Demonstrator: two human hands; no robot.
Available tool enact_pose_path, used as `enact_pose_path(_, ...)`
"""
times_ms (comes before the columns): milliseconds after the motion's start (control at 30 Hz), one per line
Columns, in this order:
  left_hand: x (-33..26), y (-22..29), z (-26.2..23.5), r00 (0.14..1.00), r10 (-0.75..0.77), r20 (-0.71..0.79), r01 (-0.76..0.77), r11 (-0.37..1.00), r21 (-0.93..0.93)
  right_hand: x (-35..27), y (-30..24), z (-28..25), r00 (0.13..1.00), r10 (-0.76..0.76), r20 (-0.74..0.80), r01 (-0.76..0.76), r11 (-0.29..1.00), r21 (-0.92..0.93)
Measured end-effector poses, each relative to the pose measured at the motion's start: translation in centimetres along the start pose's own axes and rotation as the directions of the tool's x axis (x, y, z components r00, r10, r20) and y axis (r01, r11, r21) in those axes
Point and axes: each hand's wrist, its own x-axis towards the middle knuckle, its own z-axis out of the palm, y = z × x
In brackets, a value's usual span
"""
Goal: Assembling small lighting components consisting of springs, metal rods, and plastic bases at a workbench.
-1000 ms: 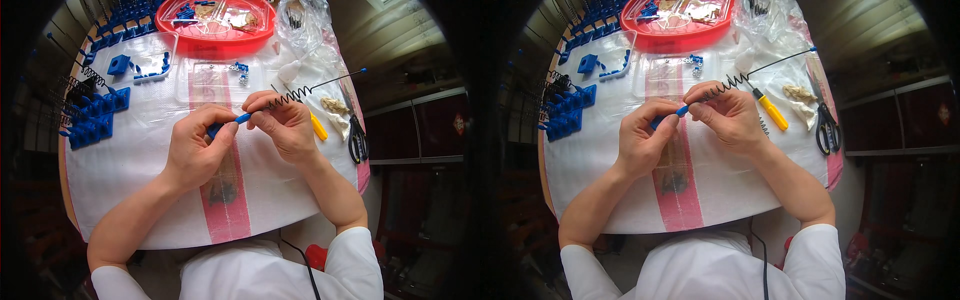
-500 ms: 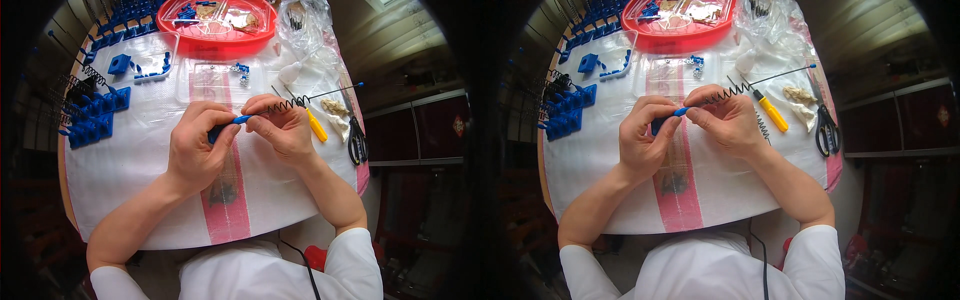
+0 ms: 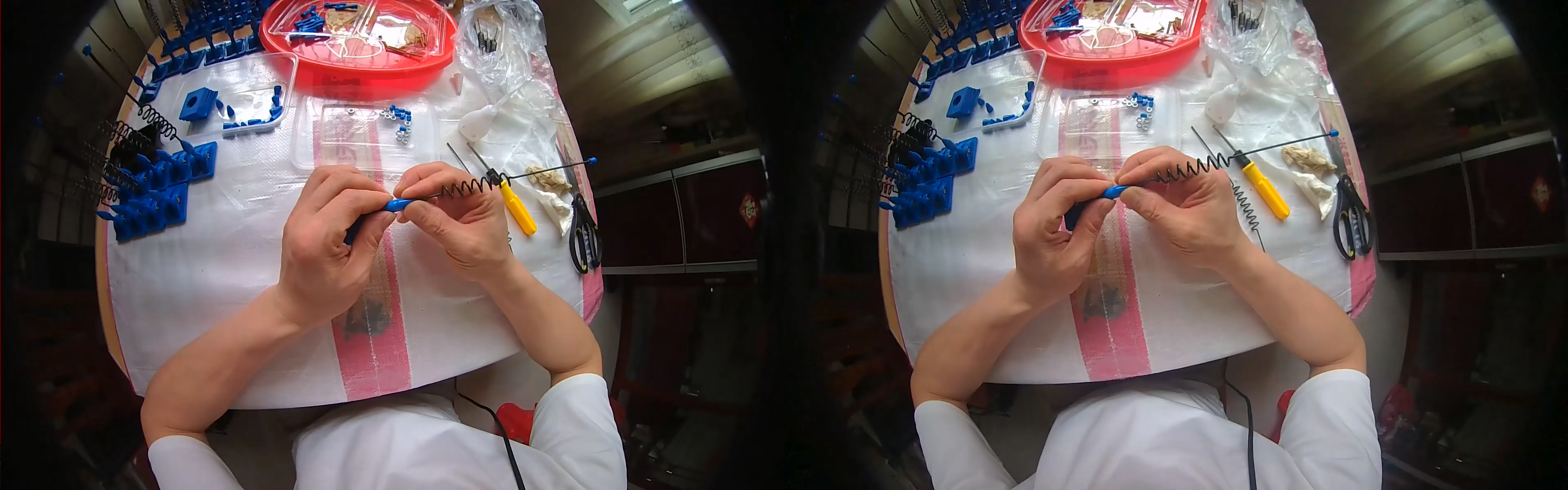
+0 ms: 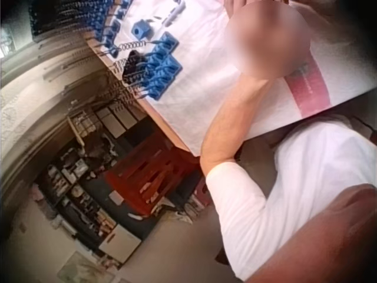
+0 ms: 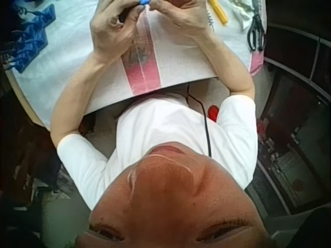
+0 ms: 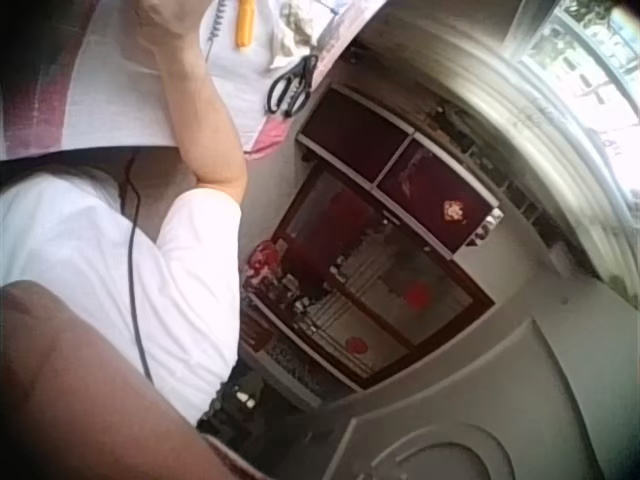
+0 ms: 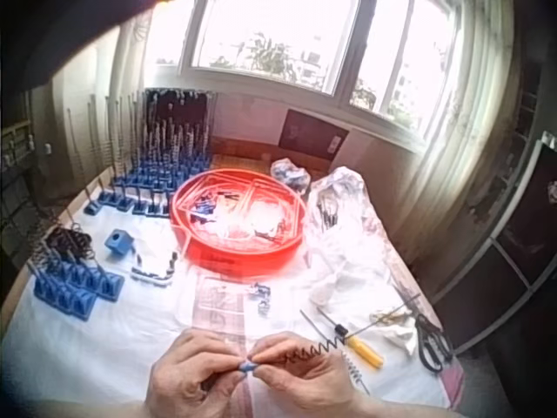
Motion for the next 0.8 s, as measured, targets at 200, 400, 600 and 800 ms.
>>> enact_pose_path(200,0.1,0.1,-0.2,1.000,0.008,0.013,-0.008,1.000,0.000,0.1,-0.2,-0.1,0.999,-0.012,0.035,0.011,1.000,0.008)
enact_pose_path(400,0.3,0.1,0.3,0.999,0.016,-0.045,-0.015,1.000,0.017,0.4,-0.8,-0.4,0.998,-0.051,0.048,0.055,0.995,-0.088)
enact_pose_path(600,0.3,-0.1,-0.2,0.997,0.053,-0.059,-0.045,0.989,0.138,0.6,-1.3,-0.8,0.998,-0.063,0.032,0.067,0.986,-0.151)
enact_pose_path(800,0.4,0.1,0.0,0.995,0.028,-0.099,-0.014,0.990,0.138,0.7,-1.4,-1.1,0.999,-0.039,0.002,0.038,0.986,-0.164)
